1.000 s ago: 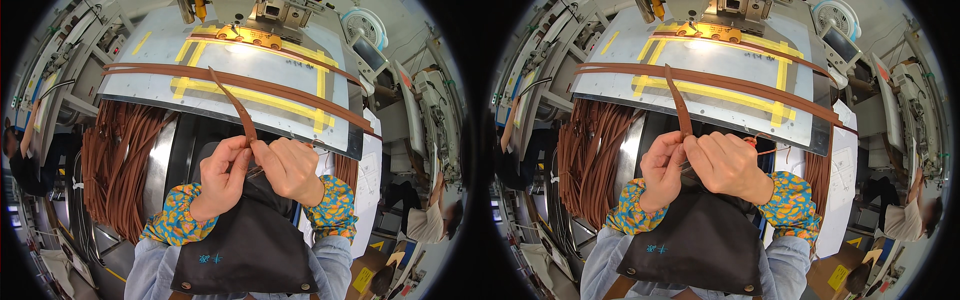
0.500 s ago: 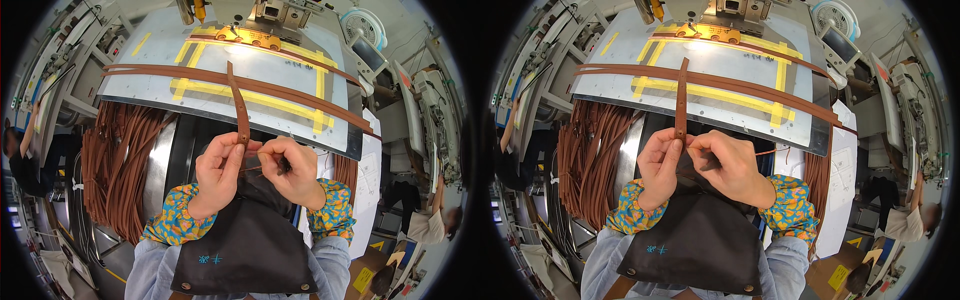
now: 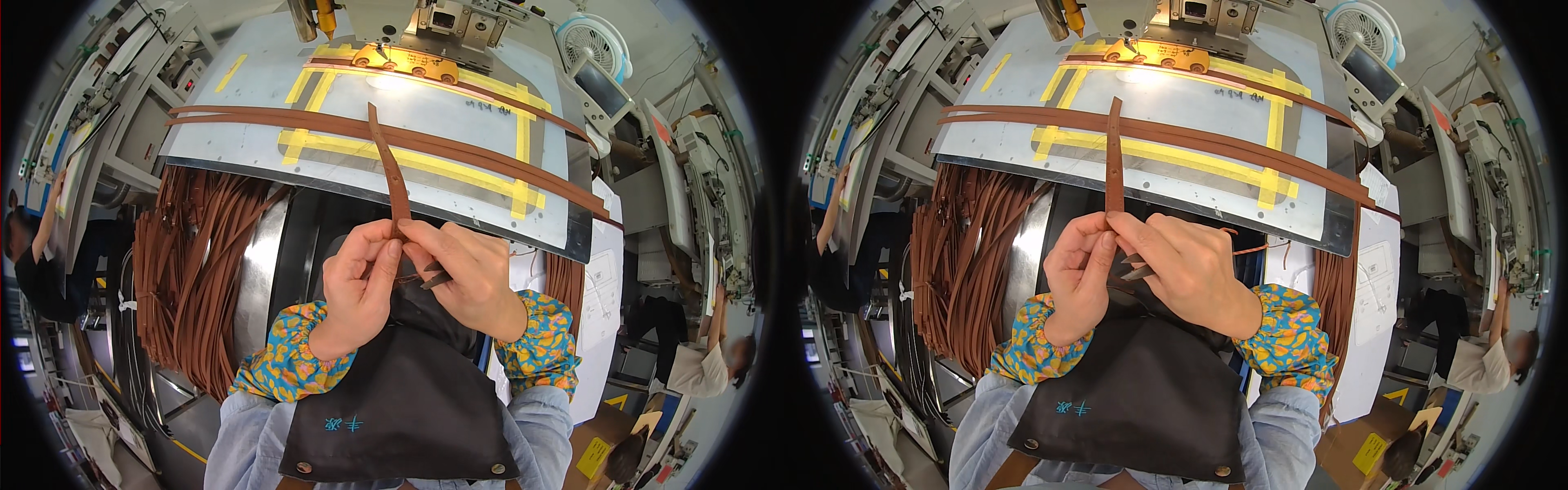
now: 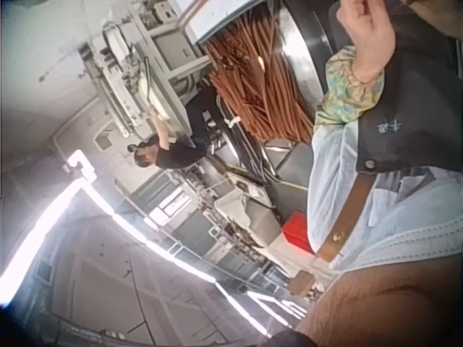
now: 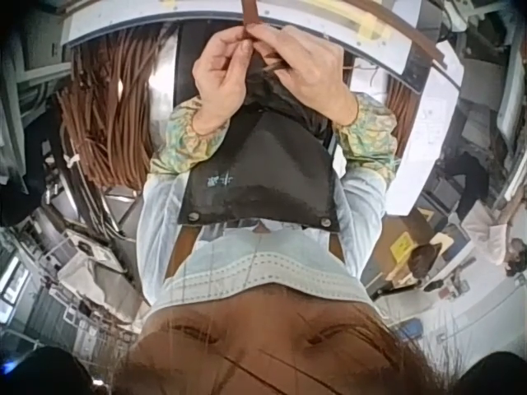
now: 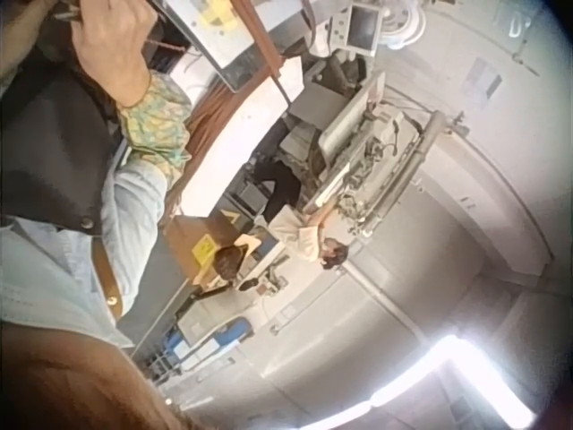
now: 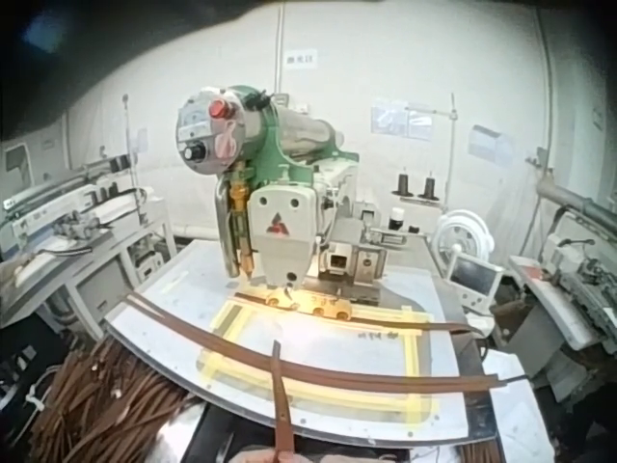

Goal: Manually assembling metal buckles and loops onto pre-cut leather straps at a workbench.

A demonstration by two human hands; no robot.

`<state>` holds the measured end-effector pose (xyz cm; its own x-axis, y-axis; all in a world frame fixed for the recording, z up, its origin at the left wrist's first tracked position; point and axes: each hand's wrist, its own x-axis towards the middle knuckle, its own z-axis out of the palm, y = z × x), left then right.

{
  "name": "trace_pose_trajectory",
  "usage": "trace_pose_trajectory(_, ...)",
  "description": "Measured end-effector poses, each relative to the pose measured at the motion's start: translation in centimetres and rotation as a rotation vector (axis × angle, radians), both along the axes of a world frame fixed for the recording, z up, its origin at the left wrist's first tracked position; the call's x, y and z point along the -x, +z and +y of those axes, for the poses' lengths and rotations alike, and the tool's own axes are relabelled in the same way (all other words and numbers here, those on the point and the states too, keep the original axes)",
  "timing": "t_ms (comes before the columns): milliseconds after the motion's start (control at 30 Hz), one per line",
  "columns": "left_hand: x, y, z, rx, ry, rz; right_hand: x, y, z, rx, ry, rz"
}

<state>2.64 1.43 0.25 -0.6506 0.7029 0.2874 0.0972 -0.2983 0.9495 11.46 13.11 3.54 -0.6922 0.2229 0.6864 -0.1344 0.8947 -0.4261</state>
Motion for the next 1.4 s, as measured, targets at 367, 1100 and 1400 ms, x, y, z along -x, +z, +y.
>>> trace_pose_trajectory(367, -0.1, 0.5, 0.2, -0.004, 0.062, 0.138, 0.1, 0.4, 0.2, 0.067, 0.009, 0.049)
trace_pose_trajectory(1100, 0.5, 0.6, 0.6, -0.001, -0.025, -0.04, -0.3, 1.1, 0.3, 0.242, 0.154, 0.072)
trace_pose_trajectory(1400, 0.4, 0.0, 0.3, 0.005, 0.026, 0.03, 0.4, 0.4, 0.6, 0.243, 0.068, 0.031)
